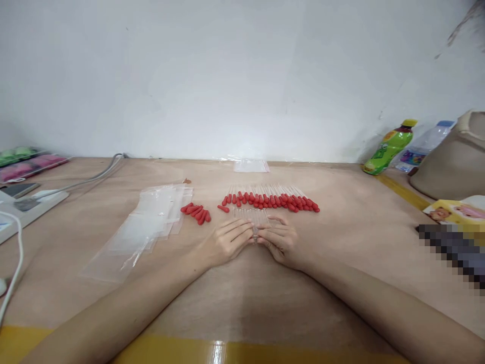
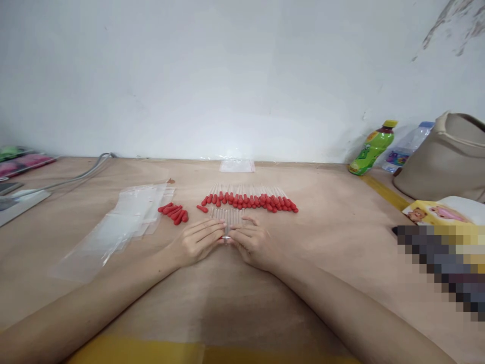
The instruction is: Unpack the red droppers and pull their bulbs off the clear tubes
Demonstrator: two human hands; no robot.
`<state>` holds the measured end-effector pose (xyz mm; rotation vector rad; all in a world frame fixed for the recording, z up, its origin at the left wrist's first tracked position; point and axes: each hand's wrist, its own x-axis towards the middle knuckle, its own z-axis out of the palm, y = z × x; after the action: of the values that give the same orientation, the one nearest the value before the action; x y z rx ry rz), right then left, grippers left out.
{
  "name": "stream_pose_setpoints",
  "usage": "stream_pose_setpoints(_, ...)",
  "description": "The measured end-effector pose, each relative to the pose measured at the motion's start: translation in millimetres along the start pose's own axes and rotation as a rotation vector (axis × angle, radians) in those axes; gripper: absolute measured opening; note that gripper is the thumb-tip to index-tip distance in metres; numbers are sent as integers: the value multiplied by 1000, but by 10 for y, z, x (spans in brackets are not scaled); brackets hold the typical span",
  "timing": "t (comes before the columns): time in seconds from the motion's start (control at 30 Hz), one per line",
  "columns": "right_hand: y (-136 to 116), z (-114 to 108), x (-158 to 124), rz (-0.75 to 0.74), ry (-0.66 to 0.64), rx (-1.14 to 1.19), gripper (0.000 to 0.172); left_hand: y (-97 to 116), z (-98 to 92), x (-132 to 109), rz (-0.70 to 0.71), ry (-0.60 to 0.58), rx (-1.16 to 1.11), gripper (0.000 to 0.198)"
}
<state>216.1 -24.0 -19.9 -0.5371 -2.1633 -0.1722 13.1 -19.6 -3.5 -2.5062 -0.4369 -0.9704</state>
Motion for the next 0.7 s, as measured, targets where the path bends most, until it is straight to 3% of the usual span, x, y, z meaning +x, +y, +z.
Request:
stream_pose_setpoints(0.5,56,-167,28,-267,-58,-185,17,10,-31,-27,-95,-59,-31,10)
stream_pose_setpoints(0.7,88,-209,-44,-249,-62,-139,25,28,-46,-3,-79,-33,-12,10)
